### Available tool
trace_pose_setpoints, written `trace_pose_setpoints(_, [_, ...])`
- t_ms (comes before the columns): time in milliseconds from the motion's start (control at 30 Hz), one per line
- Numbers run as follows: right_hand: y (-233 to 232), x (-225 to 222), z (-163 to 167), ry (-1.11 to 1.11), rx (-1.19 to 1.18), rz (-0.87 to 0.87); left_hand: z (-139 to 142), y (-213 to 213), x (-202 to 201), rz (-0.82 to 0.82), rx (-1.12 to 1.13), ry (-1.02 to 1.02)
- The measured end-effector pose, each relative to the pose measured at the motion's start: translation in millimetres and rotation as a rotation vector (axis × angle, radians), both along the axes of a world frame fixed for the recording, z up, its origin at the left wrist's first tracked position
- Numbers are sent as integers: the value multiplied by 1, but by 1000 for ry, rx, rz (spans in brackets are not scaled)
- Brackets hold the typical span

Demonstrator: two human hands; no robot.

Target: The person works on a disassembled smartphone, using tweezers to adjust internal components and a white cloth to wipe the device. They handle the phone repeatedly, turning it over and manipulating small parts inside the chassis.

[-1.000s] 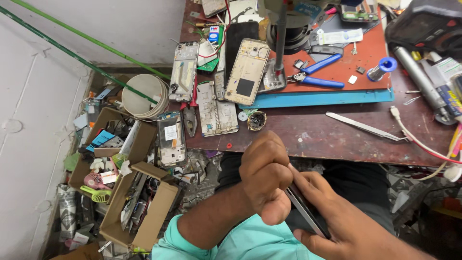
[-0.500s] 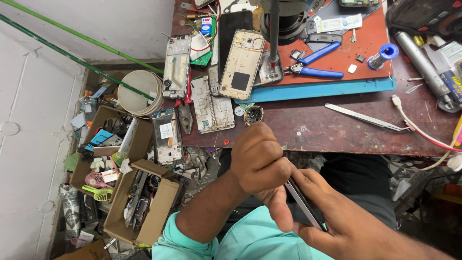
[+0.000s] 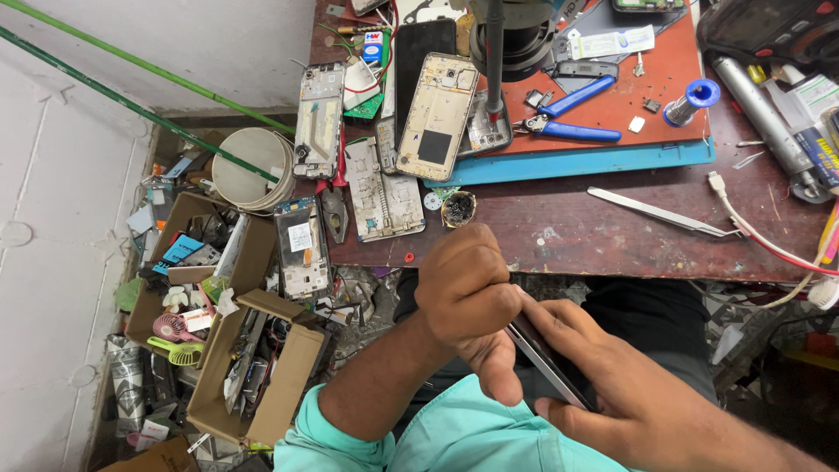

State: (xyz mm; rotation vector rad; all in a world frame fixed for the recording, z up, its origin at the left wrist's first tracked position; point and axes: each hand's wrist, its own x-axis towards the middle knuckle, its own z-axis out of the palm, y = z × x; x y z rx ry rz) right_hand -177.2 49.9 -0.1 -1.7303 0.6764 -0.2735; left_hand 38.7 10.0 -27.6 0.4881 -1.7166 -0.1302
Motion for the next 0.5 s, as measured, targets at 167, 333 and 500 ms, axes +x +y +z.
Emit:
trace_pose_setpoints(167, [-6, 1, -8, -140, 0, 9, 1, -2, -3, 43, -48, 45])
trace_pose_setpoints(333, [-7, 1, -22, -78, 277, -32, 5, -1, 0, 52, -57, 12])
trace_pose_setpoints(500, [-5, -1, -31, -222, 316, -66, 9, -3, 4, 48, -23, -79])
